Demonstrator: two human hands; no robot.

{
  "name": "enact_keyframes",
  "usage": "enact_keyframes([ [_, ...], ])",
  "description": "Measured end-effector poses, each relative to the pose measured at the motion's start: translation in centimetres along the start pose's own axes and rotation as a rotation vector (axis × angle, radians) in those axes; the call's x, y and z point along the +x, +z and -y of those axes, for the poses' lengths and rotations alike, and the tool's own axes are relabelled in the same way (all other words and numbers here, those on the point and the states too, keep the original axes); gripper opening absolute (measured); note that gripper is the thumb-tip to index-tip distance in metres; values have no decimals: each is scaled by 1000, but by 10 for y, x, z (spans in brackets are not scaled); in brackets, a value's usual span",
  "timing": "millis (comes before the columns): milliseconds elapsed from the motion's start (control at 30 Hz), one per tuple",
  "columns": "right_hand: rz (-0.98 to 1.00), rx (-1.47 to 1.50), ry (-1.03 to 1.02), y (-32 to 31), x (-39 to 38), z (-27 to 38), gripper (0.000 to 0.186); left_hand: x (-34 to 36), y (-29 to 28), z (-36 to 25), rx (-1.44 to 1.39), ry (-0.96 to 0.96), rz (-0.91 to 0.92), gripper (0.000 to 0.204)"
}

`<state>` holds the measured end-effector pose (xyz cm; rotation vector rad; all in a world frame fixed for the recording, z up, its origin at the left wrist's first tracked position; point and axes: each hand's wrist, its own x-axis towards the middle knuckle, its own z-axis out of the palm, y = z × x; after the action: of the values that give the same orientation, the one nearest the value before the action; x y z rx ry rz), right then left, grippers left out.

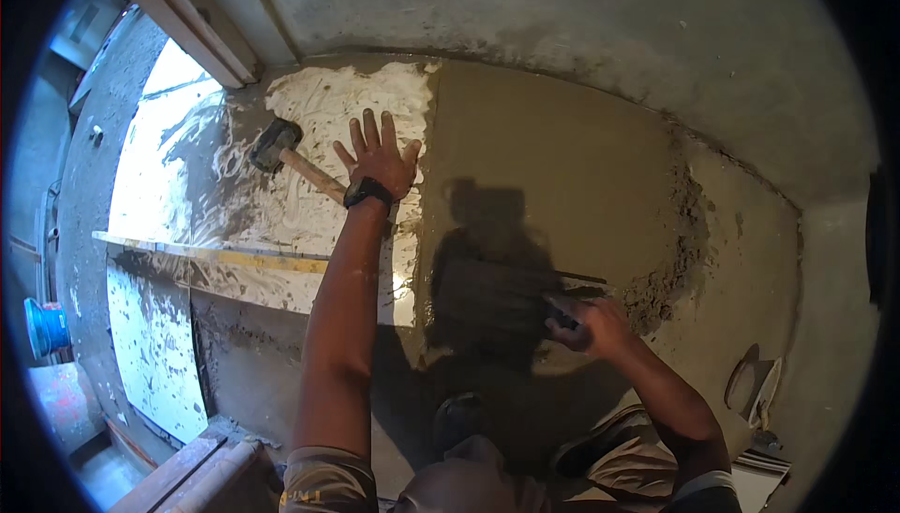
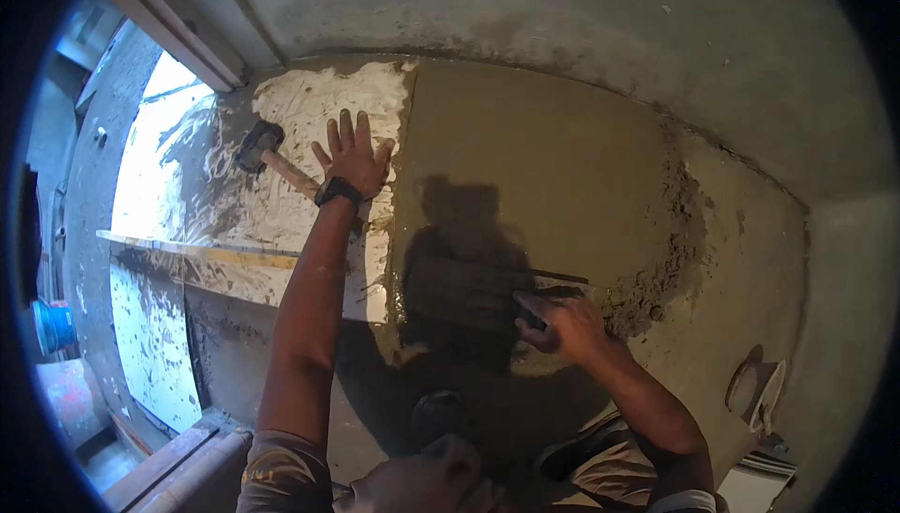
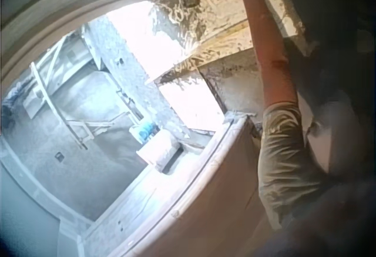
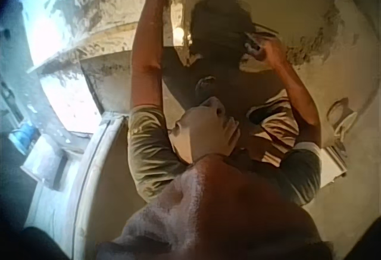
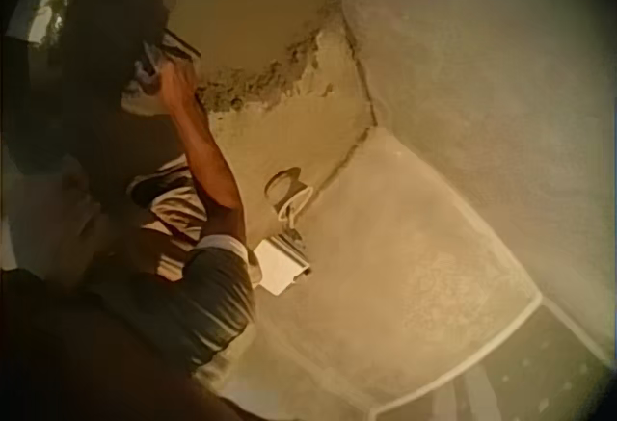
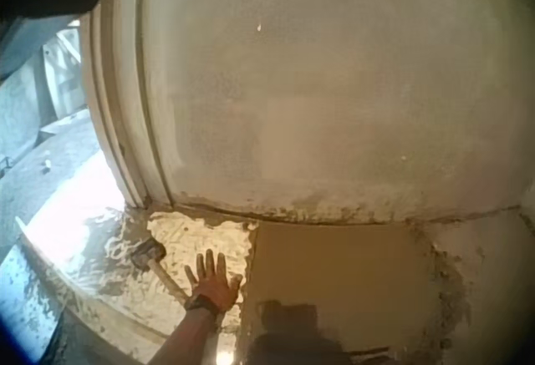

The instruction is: Smoothing wet mortar on a concrete floor using a hand trowel.

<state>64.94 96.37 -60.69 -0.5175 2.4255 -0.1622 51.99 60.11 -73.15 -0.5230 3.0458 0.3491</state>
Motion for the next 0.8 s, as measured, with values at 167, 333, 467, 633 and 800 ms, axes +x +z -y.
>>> enact_keyframes([
  [167,144,-124,24,-2,37,7,52,-2,4,-2,14,19,-16,78],
  [333,1,-142,-42,-17,65,1,51,-1,7,1,8,25,0,78],
  [467,2,-143,-31,-31,81,-2,49,0,8,1,19,23,12,78],
  [633,-239,-51,-180,-21,117,-43,49,3,4,-5,11,20,43,79],
  [800,-205,-72,6,-66,139,-19,47,3,5,3,29,14,40,79],
])
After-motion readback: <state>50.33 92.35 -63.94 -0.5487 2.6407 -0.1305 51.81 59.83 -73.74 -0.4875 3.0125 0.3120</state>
